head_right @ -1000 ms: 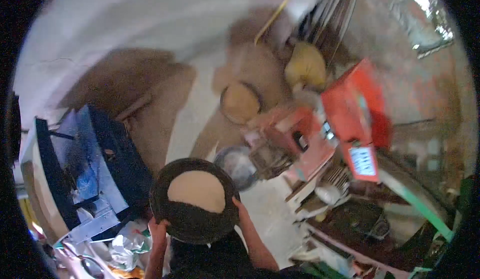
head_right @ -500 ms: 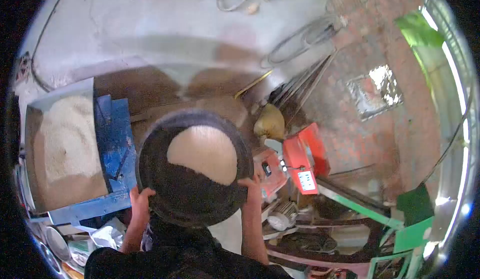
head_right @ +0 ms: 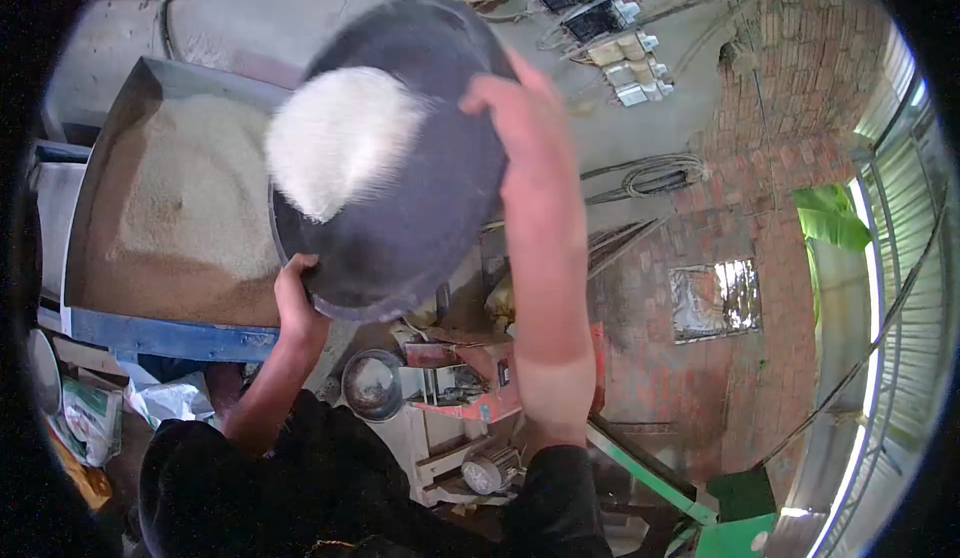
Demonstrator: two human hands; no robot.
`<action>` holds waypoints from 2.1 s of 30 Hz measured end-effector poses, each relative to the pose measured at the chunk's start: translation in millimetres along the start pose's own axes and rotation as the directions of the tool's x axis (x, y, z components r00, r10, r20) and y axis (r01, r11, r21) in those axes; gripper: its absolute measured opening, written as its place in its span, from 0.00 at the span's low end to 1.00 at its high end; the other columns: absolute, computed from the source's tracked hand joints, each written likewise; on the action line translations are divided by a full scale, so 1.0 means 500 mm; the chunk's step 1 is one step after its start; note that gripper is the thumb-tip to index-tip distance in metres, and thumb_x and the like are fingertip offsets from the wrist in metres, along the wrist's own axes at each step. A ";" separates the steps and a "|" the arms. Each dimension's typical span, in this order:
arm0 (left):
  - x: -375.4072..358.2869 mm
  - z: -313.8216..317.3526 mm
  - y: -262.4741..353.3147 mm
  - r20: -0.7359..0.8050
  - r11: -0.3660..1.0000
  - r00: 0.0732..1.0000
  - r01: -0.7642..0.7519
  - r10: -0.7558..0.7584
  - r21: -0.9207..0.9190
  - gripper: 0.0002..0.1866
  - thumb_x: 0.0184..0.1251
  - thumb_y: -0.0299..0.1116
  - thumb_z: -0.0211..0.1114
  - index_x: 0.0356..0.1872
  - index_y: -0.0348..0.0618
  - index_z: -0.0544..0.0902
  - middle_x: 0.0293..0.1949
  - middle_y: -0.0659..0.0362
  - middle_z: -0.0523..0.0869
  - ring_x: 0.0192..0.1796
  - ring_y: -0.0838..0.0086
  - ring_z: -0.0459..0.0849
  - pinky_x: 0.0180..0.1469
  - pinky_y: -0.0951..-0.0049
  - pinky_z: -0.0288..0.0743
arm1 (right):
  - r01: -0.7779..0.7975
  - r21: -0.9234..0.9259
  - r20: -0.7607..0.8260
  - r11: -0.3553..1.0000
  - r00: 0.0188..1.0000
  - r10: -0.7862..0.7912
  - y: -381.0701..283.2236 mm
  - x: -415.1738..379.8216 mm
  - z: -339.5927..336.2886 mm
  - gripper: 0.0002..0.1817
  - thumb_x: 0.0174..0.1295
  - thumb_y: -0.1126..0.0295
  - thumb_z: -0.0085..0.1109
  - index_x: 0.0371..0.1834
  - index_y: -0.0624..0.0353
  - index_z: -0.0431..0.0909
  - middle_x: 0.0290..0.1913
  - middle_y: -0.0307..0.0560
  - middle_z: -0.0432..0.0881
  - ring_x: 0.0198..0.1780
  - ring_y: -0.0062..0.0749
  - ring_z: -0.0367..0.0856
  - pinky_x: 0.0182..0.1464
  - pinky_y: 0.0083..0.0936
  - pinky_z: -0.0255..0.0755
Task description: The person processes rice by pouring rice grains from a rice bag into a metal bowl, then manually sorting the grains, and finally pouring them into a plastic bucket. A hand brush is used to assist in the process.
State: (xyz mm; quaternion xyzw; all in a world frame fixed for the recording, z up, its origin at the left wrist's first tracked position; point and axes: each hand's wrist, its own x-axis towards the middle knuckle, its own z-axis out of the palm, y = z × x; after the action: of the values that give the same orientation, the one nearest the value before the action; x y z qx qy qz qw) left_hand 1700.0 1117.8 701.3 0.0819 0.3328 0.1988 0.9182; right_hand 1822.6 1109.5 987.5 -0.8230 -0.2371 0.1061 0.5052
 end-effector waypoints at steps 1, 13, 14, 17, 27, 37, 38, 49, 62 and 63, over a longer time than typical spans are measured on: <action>0.015 0.003 -0.006 0.070 0.979 0.991 0.125 -0.115 -0.163 0.10 0.54 0.29 0.57 0.38 0.41 0.76 0.35 0.57 0.79 0.38 0.69 0.77 0.42 0.69 0.73 | 0.039 -0.001 0.059 0.999 0.998 -0.039 -0.016 0.015 0.040 0.35 0.37 0.77 0.55 0.58 0.65 0.71 0.38 0.44 0.79 0.41 0.28 0.75 0.45 0.26 0.70; 0.017 0.123 0.057 0.369 0.878 0.918 0.293 -0.147 -0.378 0.15 0.59 0.37 0.54 0.44 0.41 0.75 0.40 0.59 0.80 0.44 0.68 0.78 0.49 0.66 0.71 | 0.683 -0.692 0.192 0.232 0.484 -0.854 -0.082 -0.103 0.405 0.14 0.40 0.77 0.56 0.33 0.63 0.82 0.34 0.56 0.80 0.47 0.46 0.77 0.58 0.50 0.60; 0.020 0.120 0.048 0.364 0.882 0.920 0.288 -0.146 -0.374 0.15 0.58 0.37 0.54 0.44 0.41 0.75 0.39 0.59 0.80 0.44 0.68 0.78 0.49 0.66 0.71 | 0.708 -0.657 0.187 0.258 0.486 -0.854 -0.077 -0.103 0.402 0.12 0.38 0.77 0.56 0.30 0.63 0.82 0.33 0.57 0.80 0.47 0.50 0.77 0.59 0.57 0.54; 0.025 0.105 0.027 0.352 0.891 0.924 0.282 -0.152 -0.356 0.15 0.58 0.36 0.55 0.44 0.40 0.75 0.39 0.58 0.80 0.43 0.68 0.78 0.48 0.67 0.71 | 0.768 -0.553 0.181 0.322 0.488 -0.854 -0.065 -0.117 0.379 0.12 0.35 0.78 0.57 0.28 0.64 0.82 0.33 0.57 0.81 0.49 0.53 0.76 0.63 0.64 0.47; 0.030 0.045 -0.057 0.015 0.995 0.996 -0.092 0.092 -0.035 0.14 0.55 0.33 0.58 0.41 0.36 0.77 0.37 0.58 0.80 0.39 0.68 0.79 0.45 0.69 0.72 | 0.356 -0.041 -0.205 0.934 0.911 -0.356 0.078 -0.199 -0.058 0.33 0.39 0.85 0.47 0.58 0.66 0.69 0.51 0.49 0.78 0.56 0.37 0.73 0.58 0.29 0.66; 0.013 -0.035 -0.187 0.388 0.170 0.898 -0.424 0.209 0.889 0.10 0.47 0.27 0.63 0.27 0.29 0.75 0.21 0.53 0.78 0.25 0.67 0.74 0.32 0.66 0.69 | -0.134 0.896 -0.305 0.423 0.506 0.807 0.898 -0.624 -0.073 0.24 0.49 0.81 0.48 0.54 0.61 0.68 0.49 0.49 0.76 0.50 0.40 0.74 0.55 0.38 0.69; 0.044 -0.063 -0.233 0.394 0.128 0.900 -0.419 0.185 0.899 0.10 0.47 0.27 0.63 0.27 0.29 0.75 0.21 0.53 0.78 0.25 0.67 0.74 0.32 0.66 0.69 | -0.110 0.967 -0.156 0.231 0.462 0.873 1.013 -0.693 -0.034 0.22 0.51 0.79 0.47 0.54 0.61 0.68 0.49 0.50 0.76 0.51 0.41 0.74 0.55 0.39 0.70; 0.190 -0.535 -0.794 0.138 -0.728 0.947 -0.311 -0.288 0.611 0.13 0.49 0.35 0.63 0.32 0.36 0.77 0.27 0.41 0.82 0.34 0.46 0.83 0.38 0.52 0.76 | 0.281 0.876 0.357 -0.392 0.169 0.919 1.398 -0.976 0.258 0.16 0.62 0.75 0.48 0.53 0.71 0.65 0.56 0.57 0.71 0.55 0.55 0.72 0.57 0.47 0.71; 0.340 -0.843 -1.133 0.150 -0.392 0.825 -0.408 -0.544 0.825 0.19 0.58 0.47 0.64 0.24 0.39 0.74 0.19 0.48 0.78 0.23 0.53 0.80 0.27 0.57 0.72 | 0.320 0.885 0.359 -0.338 -0.007 0.933 1.931 -1.269 0.310 0.08 0.64 0.73 0.45 0.41 0.62 0.73 0.40 0.46 0.79 0.40 0.25 0.79 0.34 0.17 0.76; 0.366 -0.895 -1.144 0.196 -0.426 0.890 -0.378 -0.413 0.822 0.20 0.58 0.48 0.64 0.24 0.39 0.75 0.20 0.48 0.79 0.24 0.53 0.80 0.28 0.57 0.73 | -0.221 0.975 -0.044 0.031 -0.057 0.997 1.955 -1.332 0.353 0.08 0.63 0.74 0.46 0.41 0.62 0.73 0.42 0.46 0.79 0.41 0.25 0.79 0.33 0.17 0.76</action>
State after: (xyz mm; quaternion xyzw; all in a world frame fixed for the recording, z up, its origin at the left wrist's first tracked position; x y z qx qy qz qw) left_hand 1717.7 683.8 91.3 0.8552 0.1144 -0.2207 0.4547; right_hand 1449.9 547.6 -0.1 -0.4205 0.6094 0.0548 0.6700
